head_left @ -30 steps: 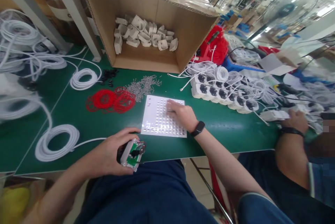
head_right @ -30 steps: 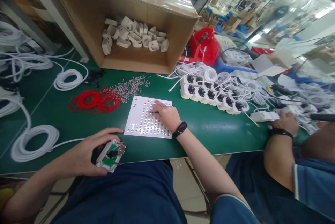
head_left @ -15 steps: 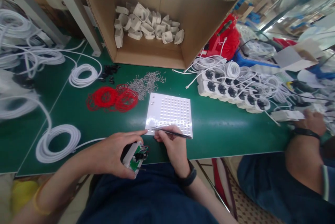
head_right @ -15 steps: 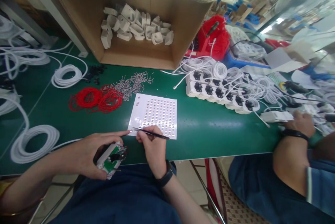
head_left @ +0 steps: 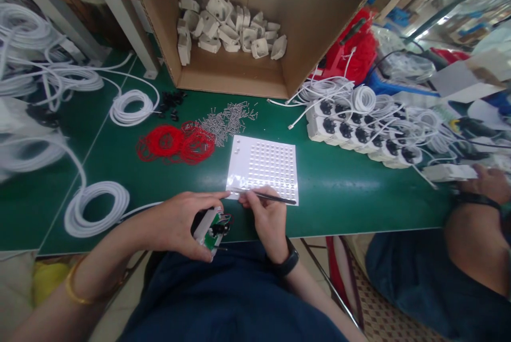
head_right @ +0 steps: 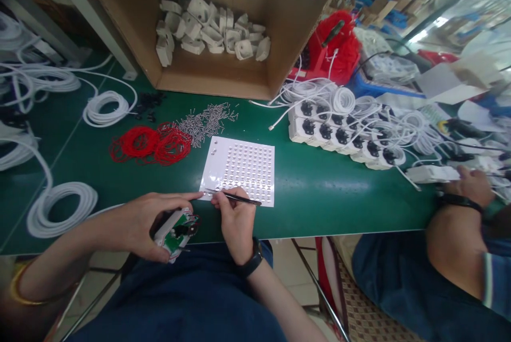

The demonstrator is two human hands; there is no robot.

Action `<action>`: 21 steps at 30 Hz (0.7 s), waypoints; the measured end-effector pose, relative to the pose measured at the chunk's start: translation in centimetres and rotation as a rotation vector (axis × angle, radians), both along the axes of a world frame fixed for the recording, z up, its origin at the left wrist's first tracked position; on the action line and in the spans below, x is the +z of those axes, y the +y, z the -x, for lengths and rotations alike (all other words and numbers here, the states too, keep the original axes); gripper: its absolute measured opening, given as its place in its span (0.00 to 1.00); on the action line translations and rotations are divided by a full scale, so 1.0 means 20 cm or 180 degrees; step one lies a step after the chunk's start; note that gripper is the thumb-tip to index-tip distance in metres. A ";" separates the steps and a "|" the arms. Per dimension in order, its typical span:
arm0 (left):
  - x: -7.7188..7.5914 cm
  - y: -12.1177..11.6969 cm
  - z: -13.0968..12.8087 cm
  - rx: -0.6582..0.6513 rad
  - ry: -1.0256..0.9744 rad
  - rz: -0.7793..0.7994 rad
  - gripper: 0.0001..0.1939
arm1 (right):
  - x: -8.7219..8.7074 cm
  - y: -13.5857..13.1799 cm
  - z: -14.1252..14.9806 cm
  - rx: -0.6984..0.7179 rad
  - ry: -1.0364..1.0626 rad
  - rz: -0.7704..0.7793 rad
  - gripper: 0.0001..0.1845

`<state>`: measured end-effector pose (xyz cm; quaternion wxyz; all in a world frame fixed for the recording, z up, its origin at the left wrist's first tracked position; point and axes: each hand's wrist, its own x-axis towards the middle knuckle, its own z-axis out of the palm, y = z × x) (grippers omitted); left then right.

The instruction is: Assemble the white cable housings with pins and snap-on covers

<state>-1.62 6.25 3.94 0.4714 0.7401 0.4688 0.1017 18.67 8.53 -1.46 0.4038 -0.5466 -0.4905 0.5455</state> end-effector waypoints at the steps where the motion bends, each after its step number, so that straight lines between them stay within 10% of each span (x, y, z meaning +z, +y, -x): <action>1: 0.00 0.00 0.00 -0.0003 0.0012 -0.0012 0.25 | 0.00 0.00 0.00 0.0030 0.0003 0.0003 0.09; 15: 0.00 0.00 0.00 -0.0010 -0.0027 -0.0007 0.25 | 0.03 0.00 -0.01 0.0131 -0.0059 0.0015 0.09; 21: -0.10 -0.12 0.00 0.1510 -0.0970 0.0329 0.36 | 0.03 0.00 0.00 0.0016 0.0118 0.0146 0.10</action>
